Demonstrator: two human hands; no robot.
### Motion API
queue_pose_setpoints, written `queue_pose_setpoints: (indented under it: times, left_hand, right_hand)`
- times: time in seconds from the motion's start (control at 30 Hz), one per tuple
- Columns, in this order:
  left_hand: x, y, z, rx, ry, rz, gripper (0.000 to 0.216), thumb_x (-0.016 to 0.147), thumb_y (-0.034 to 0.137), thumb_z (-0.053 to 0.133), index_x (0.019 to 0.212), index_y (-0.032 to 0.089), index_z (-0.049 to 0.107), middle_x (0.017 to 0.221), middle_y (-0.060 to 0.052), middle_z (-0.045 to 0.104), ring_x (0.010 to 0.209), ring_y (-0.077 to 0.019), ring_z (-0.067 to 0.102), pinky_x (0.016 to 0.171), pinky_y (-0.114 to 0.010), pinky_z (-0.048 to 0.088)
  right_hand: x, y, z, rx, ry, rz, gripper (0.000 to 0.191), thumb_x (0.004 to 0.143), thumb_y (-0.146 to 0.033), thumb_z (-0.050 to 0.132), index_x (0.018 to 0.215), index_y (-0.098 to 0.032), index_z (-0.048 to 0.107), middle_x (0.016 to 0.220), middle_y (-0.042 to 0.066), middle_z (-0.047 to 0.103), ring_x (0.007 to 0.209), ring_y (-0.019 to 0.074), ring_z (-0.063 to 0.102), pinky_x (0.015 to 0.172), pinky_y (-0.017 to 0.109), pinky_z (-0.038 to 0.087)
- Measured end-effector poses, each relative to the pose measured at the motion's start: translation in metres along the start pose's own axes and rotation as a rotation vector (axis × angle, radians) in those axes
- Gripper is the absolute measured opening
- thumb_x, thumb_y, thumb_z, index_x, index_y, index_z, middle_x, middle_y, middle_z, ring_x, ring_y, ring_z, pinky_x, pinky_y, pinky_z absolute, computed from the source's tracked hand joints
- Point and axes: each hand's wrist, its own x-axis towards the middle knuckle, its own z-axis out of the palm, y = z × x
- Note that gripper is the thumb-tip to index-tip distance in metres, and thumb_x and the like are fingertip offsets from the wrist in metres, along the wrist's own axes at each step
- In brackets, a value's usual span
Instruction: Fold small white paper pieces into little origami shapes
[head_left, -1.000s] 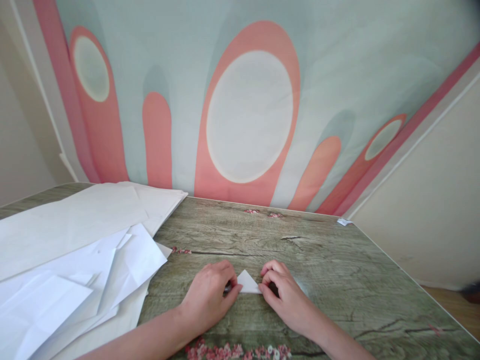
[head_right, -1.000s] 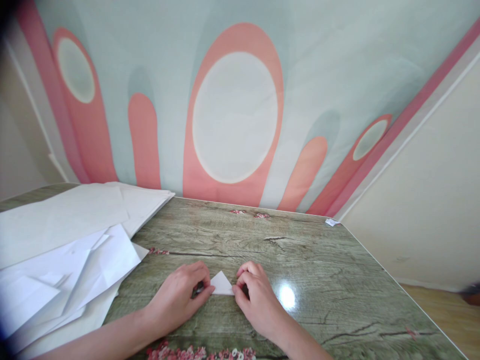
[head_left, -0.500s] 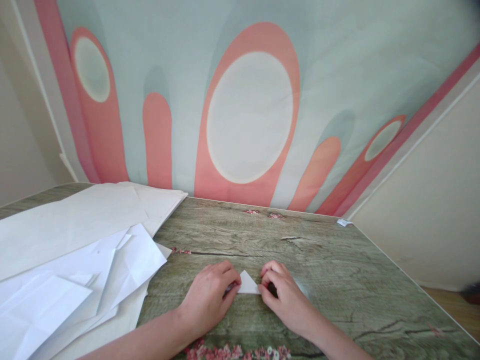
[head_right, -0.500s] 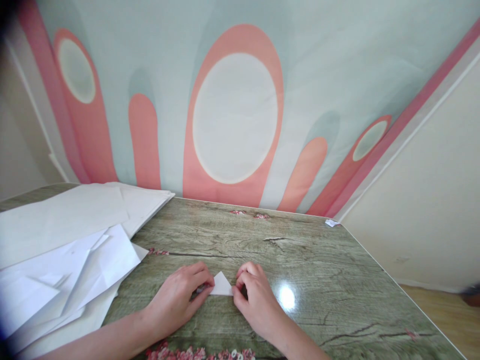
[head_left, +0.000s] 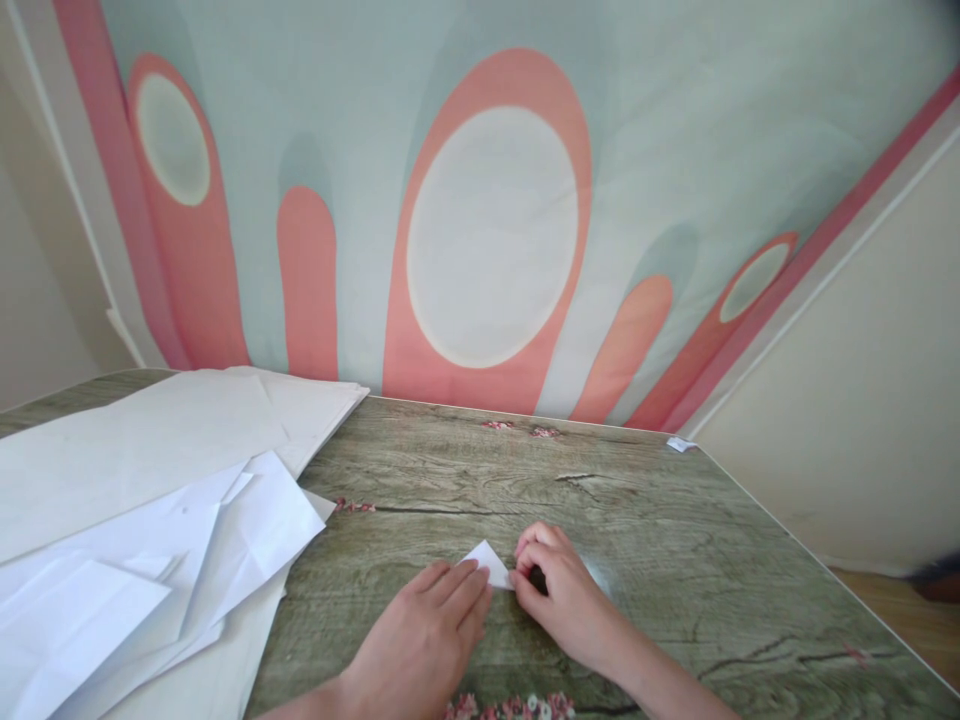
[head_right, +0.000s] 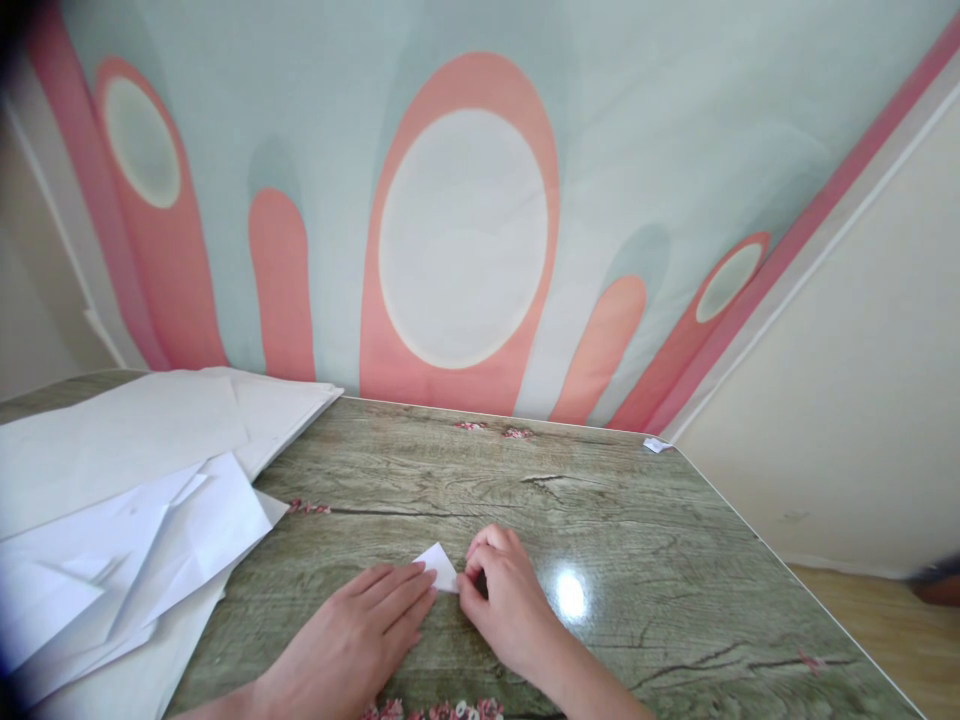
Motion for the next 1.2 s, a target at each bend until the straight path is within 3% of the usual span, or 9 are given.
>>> queue_pose_setpoints:
  times: [0.17, 0.3, 0.53, 0.7, 0.83, 0.97, 1.2]
  left_hand:
    - [0.003, 0.002, -0.003, -0.052, -0.166, -0.039, 0.037, 0.094, 0.031, 0.045, 0.126, 0.014, 0.052, 0.133, -0.01, 0.052, 0.117, -0.0248, 0.051, 0.099, -0.039, 0.036]
    - [0.007, -0.001, -0.013, -0.079, -0.22, -0.044, 0.04, 0.093, 0.034, 0.046, 0.128, 0.014, 0.051, 0.134, -0.01, 0.051, 0.119, -0.0253, 0.05, 0.101, -0.039, 0.034]
    - [0.007, -0.006, -0.016, -0.099, -0.203, -0.006, 0.04, 0.094, 0.035, 0.045, 0.129, 0.016, 0.048, 0.132, -0.009, 0.053, 0.119, -0.0245, 0.048, 0.1, -0.041, 0.03]
    - [0.008, -0.006, -0.016, -0.096, -0.198, -0.007, 0.038, 0.094, 0.035, 0.047, 0.126, 0.016, 0.049, 0.131, -0.01, 0.053, 0.117, -0.0249, 0.049, 0.098, -0.041, 0.03]
    - [0.01, -0.005, -0.02, -0.124, -0.191, -0.029, 0.037, 0.091, 0.036, 0.052, 0.124, 0.018, 0.051, 0.125, -0.009, 0.057, 0.114, -0.0239, 0.051, 0.099, -0.039, 0.029]
    - [0.01, -0.005, -0.022, -0.139, -0.191, -0.037, 0.036, 0.09, 0.037, 0.054, 0.12, 0.018, 0.054, 0.12, -0.008, 0.059, 0.113, -0.0237, 0.051, 0.1, -0.039, 0.029]
    - [0.01, -0.007, -0.02, -0.145, -0.174, -0.033, 0.037, 0.09, 0.037, 0.053, 0.122, 0.019, 0.053, 0.124, -0.008, 0.058, 0.115, -0.0236, 0.05, 0.104, -0.041, 0.023]
  right_hand:
    - [0.0, -0.001, -0.001, -0.024, 0.008, -0.014, 0.019, 0.077, -0.004, 0.055, 0.067, -0.019, 0.05, 0.085, 0.001, 0.055, 0.086, 0.0179, 0.052, 0.078, 0.031, 0.042]
    - [-0.001, 0.001, 0.0, -0.048, 0.01, -0.027, 0.018, 0.077, -0.005, 0.055, 0.067, -0.02, 0.05, 0.085, 0.001, 0.055, 0.085, 0.0182, 0.052, 0.077, 0.032, 0.042]
    - [-0.002, 0.002, 0.001, -0.055, 0.025, -0.036, 0.019, 0.079, -0.005, 0.054, 0.069, -0.02, 0.047, 0.083, 0.001, 0.054, 0.083, 0.0179, 0.052, 0.075, 0.031, 0.043]
    - [-0.01, 0.003, 0.003, -0.053, 0.1, -0.128, 0.012, 0.088, -0.009, 0.048, 0.086, -0.02, 0.053, 0.09, 0.003, 0.054, 0.088, 0.0181, 0.052, 0.078, 0.033, 0.044]
    - [-0.018, 0.001, 0.012, -0.222, 0.13, -0.297, 0.024, 0.09, -0.005, 0.04, 0.1, -0.02, 0.057, 0.103, 0.007, 0.056, 0.096, 0.0209, 0.051, 0.083, 0.037, 0.044]
    - [-0.022, -0.004, 0.021, -0.405, 0.159, -0.44, 0.024, 0.092, -0.009, 0.04, 0.108, -0.015, 0.058, 0.107, 0.01, 0.059, 0.1, 0.024, 0.051, 0.085, 0.039, 0.044]
    - [-0.023, -0.006, 0.023, -0.535, 0.152, -0.466, 0.022, 0.09, -0.011, 0.045, 0.103, -0.011, 0.062, 0.103, 0.012, 0.062, 0.098, 0.0243, 0.053, 0.081, 0.037, 0.047]
